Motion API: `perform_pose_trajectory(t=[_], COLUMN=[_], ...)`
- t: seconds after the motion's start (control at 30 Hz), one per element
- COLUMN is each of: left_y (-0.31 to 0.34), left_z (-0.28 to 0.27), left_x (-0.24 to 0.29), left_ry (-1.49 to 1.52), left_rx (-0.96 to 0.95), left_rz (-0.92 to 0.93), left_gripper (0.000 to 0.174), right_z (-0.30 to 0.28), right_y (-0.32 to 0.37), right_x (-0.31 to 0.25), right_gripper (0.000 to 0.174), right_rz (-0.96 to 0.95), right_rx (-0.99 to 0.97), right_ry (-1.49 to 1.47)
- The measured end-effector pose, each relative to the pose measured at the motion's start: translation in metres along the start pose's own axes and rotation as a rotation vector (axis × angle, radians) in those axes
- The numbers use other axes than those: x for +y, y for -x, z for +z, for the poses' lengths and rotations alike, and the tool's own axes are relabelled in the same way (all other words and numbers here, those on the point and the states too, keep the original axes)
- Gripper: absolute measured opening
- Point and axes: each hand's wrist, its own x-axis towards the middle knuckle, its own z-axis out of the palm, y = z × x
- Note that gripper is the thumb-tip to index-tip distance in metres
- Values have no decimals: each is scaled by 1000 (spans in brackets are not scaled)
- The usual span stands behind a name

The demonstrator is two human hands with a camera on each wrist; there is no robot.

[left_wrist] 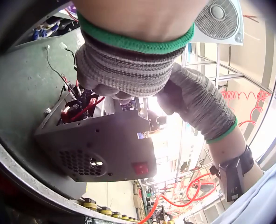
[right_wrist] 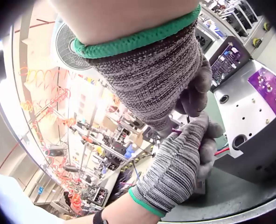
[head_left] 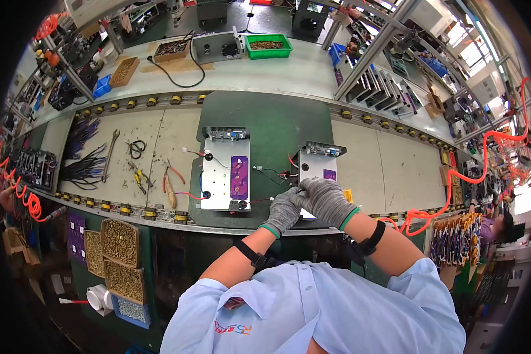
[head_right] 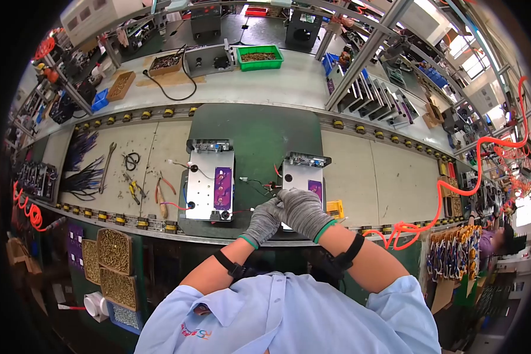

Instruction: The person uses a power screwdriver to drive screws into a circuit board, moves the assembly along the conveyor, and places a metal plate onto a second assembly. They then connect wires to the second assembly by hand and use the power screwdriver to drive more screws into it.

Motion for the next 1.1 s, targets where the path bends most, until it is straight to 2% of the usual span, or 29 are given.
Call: perform_pose_trajectory(t=[0.07,0.17,0.23,0.27,0.3,0.33,0.4,0.43,0.47,0.5,0.6,0.63,0.73,0.77,0.8,0.87,0.93,0.97,1.03,1.07,1.1], left_y=[-2,6,14,17,20,24,32,32,34,35,31,31,32,32,33,32,32,33,34,33,32], left_z=[-8,-16,-16,-16,-14,-18,-30,-30,-29,-28,-25,-25,-27,-27,-27,-28,-31,-34,-40,-42,-44], left_x=[14,35,39,39,34,39,56,49,42,36,26,24,22,23,24,28,32,34,37,38,39], left_ry=[-507,-595,-541,-485,-437,-439,-120,-55,-54,-95,-196,-260,-380,-378,-412,-450,-440,-443,-190,-194,-159], left_rx=[-55,-107,-79,-45,-25,-22,-114,-82,-77,-50,-16,-10,-57,-59,-69,-83,-71,-76,-100,-107,-127], left_rz=[-63,-165,-158,-138,-62,-67,-145,2,-2,38,135,190,162,163,178,197,217,220,209,209,97], left_gripper=[31,30,31,32,32,32,31,30,30,29,27,26,25,25,25,25,27,27,29,29,29], right_z=[5,20,41,46,49,52,54,48,45,59,55,56,42,43,42,39,37,38,43,48,52], right_y=[0,2,-5,-8,-11,-13,-14,-11,-8,-13,-8,-8,5,4,3,-1,-1,-2,-2,-2,-1], right_x=[2,10,21,26,31,36,40,37,36,45,44,40,35,38,41,46,49,52,56,58,58], right_gripper=[44,35,24,24,21,19,19,19,19,20,21,23,26,26,26,25,23,23,24,21,18], right_rz=[58,51,-35,-37,-50,-64,-101,16,137,126,51,-122,-153,-64,-61,307,320,293,271,139,12], right_rx=[9,36,163,159,162,166,210,123,30,49,12,143,81,17,17,-258,-268,-260,-248,-173,-101], right_ry=[-13,-144,-225,-231,-342,-451,-429,-664,-895,-933,-891,-706,-524,-592,-593,-1150,-1200,-1196,-1198,-1074,-946])
